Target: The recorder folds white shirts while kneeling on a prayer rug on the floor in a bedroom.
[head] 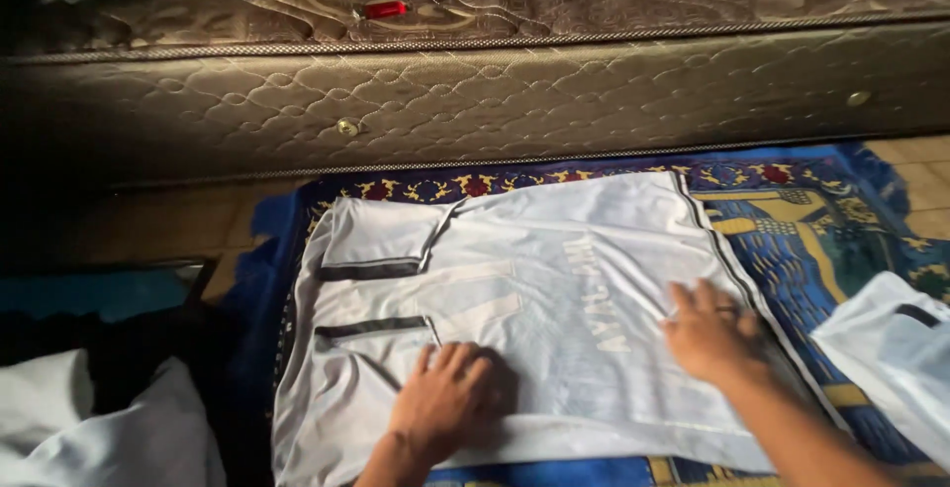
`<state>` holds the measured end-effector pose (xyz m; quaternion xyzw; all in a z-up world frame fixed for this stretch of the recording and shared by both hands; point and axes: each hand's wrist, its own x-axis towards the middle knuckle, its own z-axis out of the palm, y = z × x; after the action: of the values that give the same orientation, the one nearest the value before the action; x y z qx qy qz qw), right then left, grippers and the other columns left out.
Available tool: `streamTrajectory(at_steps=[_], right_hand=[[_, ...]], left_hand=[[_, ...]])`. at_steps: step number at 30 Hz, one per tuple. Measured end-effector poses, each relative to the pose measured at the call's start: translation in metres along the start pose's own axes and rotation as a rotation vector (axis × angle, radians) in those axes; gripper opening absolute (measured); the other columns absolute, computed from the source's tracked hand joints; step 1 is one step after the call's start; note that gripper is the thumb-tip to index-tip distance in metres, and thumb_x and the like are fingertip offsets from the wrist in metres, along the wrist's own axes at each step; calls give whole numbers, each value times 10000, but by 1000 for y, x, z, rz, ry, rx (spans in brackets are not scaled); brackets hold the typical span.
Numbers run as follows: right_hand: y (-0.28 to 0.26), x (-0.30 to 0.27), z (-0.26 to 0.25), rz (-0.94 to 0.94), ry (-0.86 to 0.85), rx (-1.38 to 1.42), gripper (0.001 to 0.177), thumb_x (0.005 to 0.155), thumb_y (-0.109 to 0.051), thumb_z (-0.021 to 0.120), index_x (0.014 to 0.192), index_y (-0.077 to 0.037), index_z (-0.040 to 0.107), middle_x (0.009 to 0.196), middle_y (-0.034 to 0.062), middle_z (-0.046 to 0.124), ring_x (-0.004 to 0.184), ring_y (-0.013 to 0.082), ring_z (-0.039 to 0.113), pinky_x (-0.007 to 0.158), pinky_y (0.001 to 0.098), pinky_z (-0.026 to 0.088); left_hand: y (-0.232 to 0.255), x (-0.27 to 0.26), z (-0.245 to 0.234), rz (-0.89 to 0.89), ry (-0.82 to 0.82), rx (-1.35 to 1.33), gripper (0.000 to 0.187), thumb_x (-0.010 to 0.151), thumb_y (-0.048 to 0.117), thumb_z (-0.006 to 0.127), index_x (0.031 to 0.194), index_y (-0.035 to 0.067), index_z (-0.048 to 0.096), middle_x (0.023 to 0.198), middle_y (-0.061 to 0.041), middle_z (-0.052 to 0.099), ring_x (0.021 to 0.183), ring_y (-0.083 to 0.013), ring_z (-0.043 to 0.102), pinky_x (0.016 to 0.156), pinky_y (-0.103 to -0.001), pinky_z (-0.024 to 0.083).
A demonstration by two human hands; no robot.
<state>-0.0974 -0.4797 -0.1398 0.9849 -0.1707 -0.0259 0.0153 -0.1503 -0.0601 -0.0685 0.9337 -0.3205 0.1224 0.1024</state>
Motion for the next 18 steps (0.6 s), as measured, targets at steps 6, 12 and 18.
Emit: streamTrajectory(at_steps=[6,12,18], right_hand=[[-57,-89,-47,-294,19,89,641,905,-424,588,1505,-285,409,1584,48,376,1465,288,384,1164,559,297],[-56,-122,-39,-407,-32,167,591,923,-333,565,1496,-269,434,1613,101,348,1473,325,372,1175,522,347],[-44,-129,-63,-295,-255,165,676,940,-349,570,1566,-307,317,1688,65,212,1540,301,257,1195,520,302]], left_hand=[[42,-20,-22,47,-184,-62,363,937,455,630,1048,110,655,1104,-94,636,1133,-305,556,1031,-513,367],[59,-40,-18,19,-289,-65,348,873,404,669,1043,101,684,1093,-89,675,1136,-282,556,1001,-476,369],[73,-43,-49,-28,-462,-38,424,829,432,710,1086,96,671,1173,-69,655,1219,-268,531,1058,-447,364]])
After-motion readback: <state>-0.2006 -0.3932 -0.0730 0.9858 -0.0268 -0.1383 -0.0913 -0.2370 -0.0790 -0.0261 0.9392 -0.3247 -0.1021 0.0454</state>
